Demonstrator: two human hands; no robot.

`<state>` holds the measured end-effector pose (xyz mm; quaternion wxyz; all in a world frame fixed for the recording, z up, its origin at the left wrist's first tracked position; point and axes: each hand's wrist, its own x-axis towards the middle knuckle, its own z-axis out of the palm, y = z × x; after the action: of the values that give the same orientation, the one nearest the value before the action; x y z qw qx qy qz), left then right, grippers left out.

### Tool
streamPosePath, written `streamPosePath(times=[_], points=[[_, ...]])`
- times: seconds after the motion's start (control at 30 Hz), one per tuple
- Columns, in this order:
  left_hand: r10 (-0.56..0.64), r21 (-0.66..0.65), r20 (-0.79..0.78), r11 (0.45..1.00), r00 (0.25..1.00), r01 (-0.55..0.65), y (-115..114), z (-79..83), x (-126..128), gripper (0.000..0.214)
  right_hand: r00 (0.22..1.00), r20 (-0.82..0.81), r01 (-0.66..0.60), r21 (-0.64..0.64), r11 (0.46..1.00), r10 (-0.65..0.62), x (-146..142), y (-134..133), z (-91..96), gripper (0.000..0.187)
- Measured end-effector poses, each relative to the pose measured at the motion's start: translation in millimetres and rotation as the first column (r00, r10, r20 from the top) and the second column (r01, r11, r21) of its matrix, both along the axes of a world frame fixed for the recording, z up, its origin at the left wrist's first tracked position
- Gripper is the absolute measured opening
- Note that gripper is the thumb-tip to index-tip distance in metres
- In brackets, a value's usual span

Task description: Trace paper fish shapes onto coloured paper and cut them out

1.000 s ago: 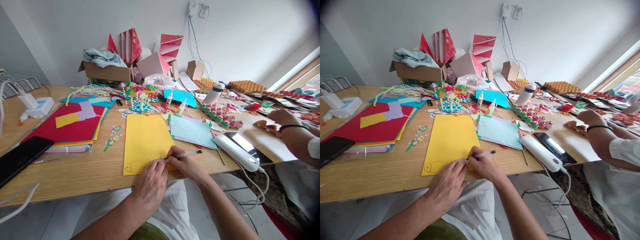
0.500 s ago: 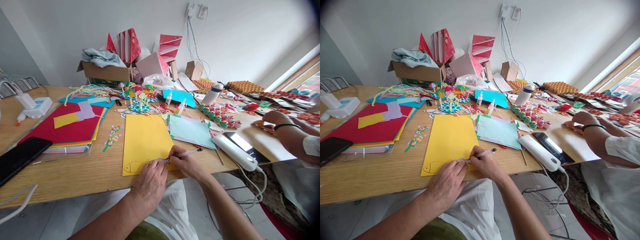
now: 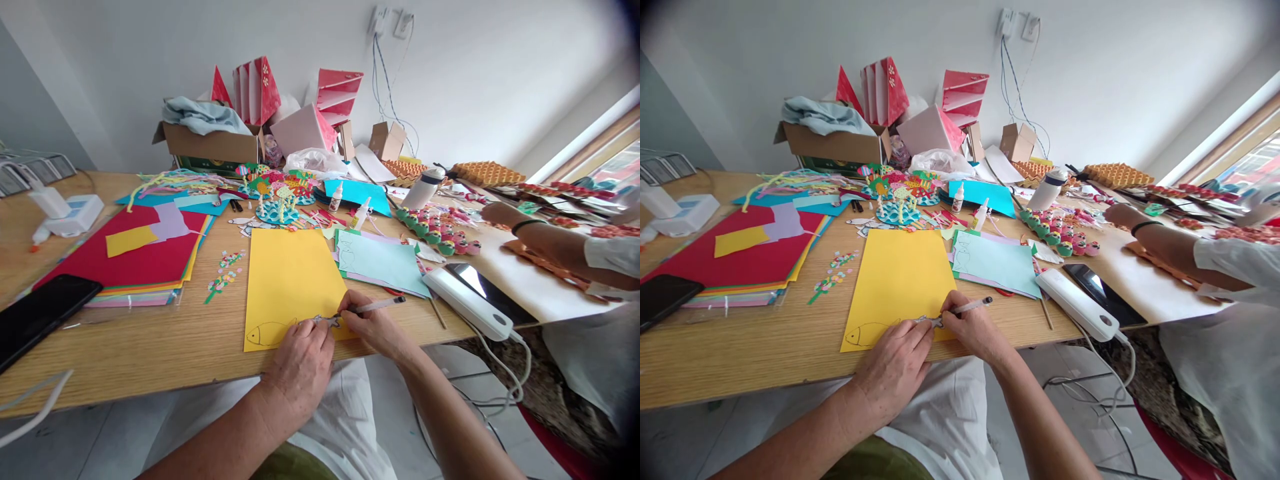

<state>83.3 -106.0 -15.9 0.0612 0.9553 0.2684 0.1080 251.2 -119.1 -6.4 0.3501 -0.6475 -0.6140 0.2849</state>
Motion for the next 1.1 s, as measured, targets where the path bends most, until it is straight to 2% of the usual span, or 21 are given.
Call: streamPosePath(times=[1.1], points=[[-0.003, 0.009, -0.014, 1.0, 1.0, 0.003, -0.3, 1.4, 0.4, 0.03, 0.989, 0.041, 0.138, 0.046, 0.989, -0.14, -2.8, -7.3, -1.5, 0.007]])
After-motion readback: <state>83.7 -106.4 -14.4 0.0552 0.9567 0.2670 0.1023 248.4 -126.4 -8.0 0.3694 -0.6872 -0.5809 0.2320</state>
